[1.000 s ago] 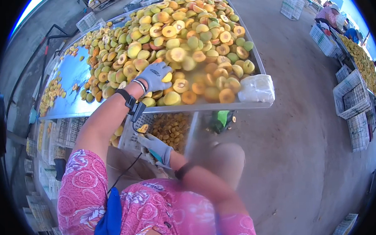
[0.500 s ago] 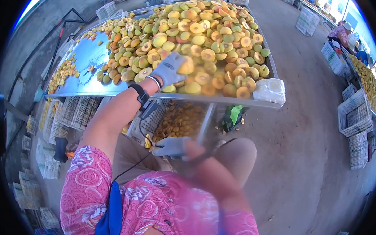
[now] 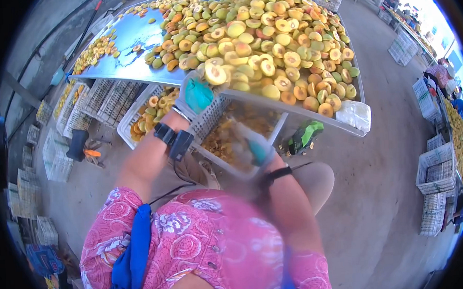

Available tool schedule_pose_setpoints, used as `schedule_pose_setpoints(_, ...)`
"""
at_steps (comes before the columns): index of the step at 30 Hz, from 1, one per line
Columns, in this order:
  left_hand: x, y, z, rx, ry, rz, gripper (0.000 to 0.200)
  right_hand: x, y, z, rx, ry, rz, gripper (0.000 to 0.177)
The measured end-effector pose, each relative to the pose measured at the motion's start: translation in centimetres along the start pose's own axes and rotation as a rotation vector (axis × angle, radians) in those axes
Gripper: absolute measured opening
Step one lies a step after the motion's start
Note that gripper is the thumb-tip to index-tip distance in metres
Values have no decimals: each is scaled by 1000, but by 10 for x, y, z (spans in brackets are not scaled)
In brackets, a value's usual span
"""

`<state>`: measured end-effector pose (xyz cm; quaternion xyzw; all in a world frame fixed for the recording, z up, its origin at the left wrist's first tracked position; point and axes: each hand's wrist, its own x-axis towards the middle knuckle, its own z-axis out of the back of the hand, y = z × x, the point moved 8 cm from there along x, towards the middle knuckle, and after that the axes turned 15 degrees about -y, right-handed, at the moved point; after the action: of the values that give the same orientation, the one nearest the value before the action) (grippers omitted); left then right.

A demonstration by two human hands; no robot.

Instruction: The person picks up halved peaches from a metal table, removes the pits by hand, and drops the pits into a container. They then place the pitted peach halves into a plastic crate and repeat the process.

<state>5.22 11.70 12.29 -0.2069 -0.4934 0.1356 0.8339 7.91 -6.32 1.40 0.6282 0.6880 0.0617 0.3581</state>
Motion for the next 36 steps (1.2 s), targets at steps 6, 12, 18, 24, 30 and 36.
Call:
schedule_pose_setpoints(6, -75, 22, 14, -430, 67, 581, 50, 87, -50, 103, -1104, -354, 237, 35)
schedule_pose_setpoints(12, -91, 40, 28, -545, -465, 472, 31, 56, -80, 72, -1878, -96, 324, 15)
schedule_pose_setpoints(18, -127, 50, 16, -507, -149, 507, 41, 9, 1, -38, -1074, -301, 725, 18)
schedule_pose_setpoints(24, -117, -5, 31, -158, -122, 345, 33, 3, 1, -65, -797, -497, 393, 25)
schedule_pose_setpoints(30, -112, -16, 29, -293, -174, 305, 32, 9, -1, -60, -780, -531, 423, 28)
schedule_pose_setpoints(36, -123, -2, 3, -1199, -331, 901, 28, 20, 4, -57, -1037, -555, 608, 40)
